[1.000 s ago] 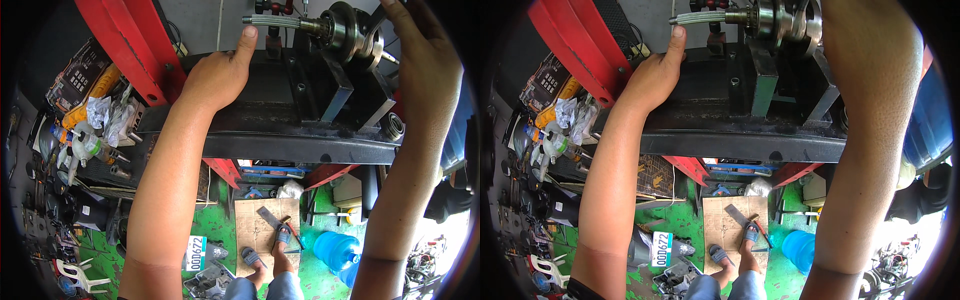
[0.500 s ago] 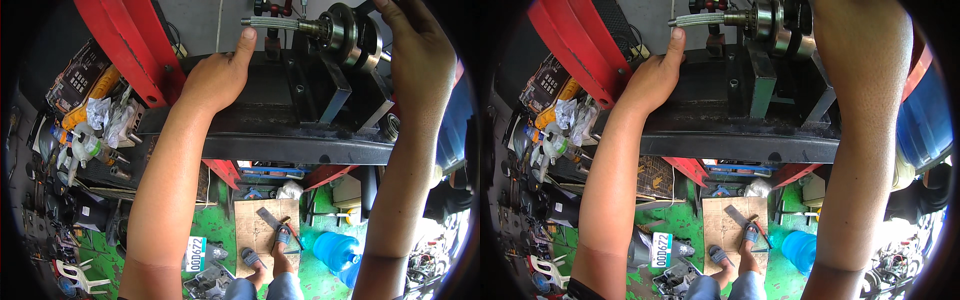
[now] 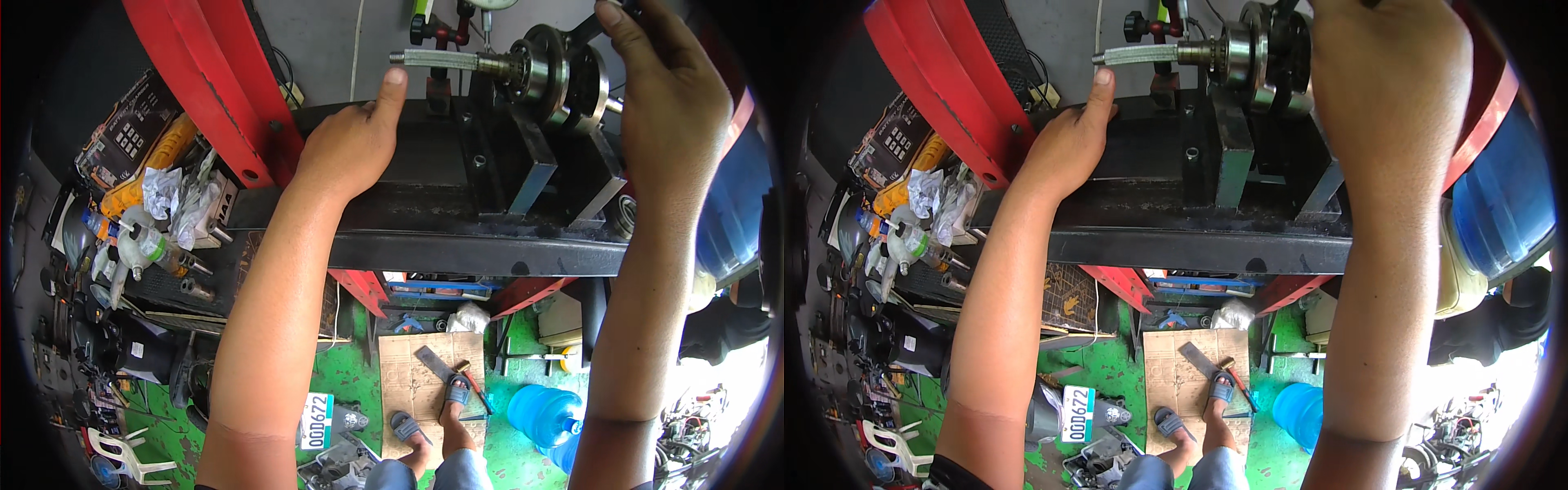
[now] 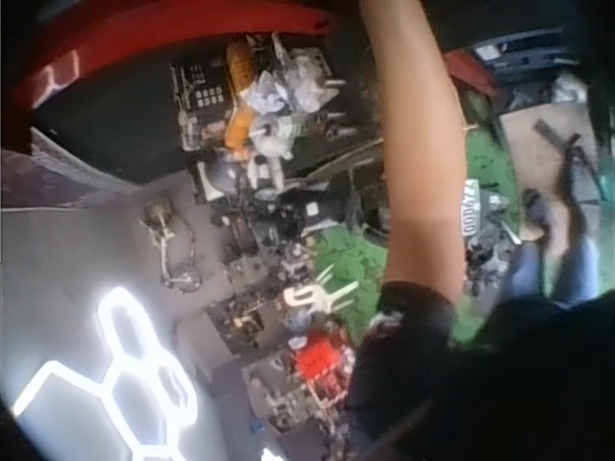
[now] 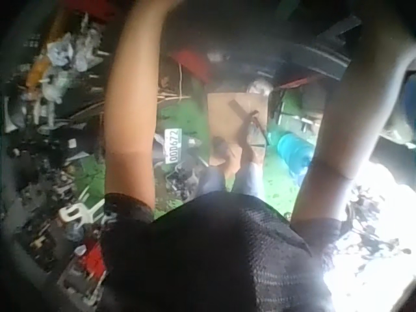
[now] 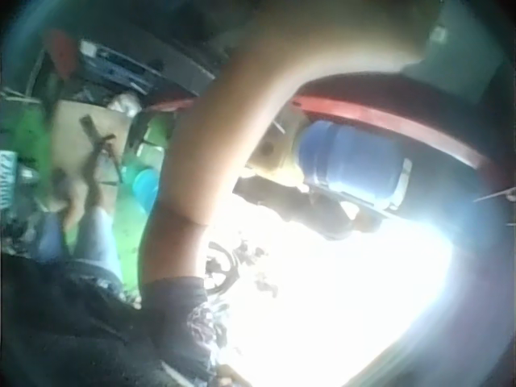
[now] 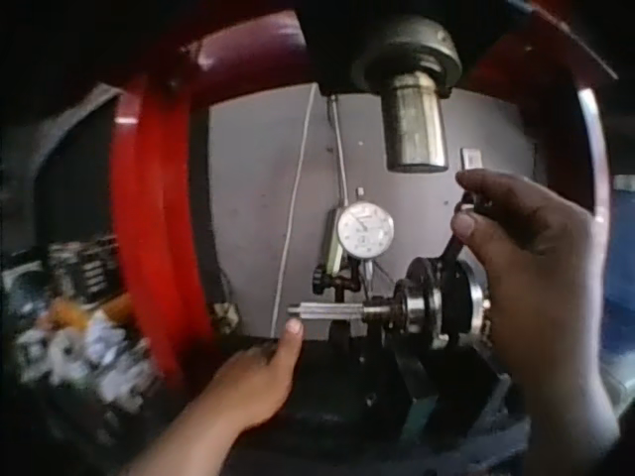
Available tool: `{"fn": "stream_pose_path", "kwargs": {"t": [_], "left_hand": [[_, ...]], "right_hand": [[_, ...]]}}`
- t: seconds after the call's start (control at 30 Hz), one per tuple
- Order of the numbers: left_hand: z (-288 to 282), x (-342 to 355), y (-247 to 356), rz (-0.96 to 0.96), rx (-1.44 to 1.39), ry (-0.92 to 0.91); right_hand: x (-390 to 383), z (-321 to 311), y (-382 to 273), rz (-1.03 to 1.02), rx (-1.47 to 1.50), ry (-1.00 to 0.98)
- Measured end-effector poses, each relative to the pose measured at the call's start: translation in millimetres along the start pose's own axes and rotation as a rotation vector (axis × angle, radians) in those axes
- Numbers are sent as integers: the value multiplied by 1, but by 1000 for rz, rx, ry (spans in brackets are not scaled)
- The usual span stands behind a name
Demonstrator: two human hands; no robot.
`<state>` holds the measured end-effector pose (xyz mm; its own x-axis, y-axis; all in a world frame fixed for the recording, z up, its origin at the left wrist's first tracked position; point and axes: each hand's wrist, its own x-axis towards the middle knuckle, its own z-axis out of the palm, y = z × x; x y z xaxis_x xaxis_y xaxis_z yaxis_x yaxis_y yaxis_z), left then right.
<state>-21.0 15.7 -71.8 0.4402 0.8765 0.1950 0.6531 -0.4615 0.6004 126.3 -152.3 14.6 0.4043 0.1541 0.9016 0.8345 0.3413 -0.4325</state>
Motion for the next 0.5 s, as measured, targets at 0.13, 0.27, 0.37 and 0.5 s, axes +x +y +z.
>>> {"fn": "stream_pose_path", "kwargs": {"t": [0.13, 0.27, 0.37, 0.5], "left_hand": [[0, 11, -18, 27, -509, 283], [-15, -3, 20, -15, -1004, -41], [-8, 6, 19, -19, -1081, -248], [-7, -1, 43, -141, -1222, -272]], "right_hand": [[8, -6, 46, 54, 188, -82], [0, -6, 51, 50, -207, -291], [-1, 5, 40, 159, -216, -355], [0, 10, 49, 228, -200, -329]]}}
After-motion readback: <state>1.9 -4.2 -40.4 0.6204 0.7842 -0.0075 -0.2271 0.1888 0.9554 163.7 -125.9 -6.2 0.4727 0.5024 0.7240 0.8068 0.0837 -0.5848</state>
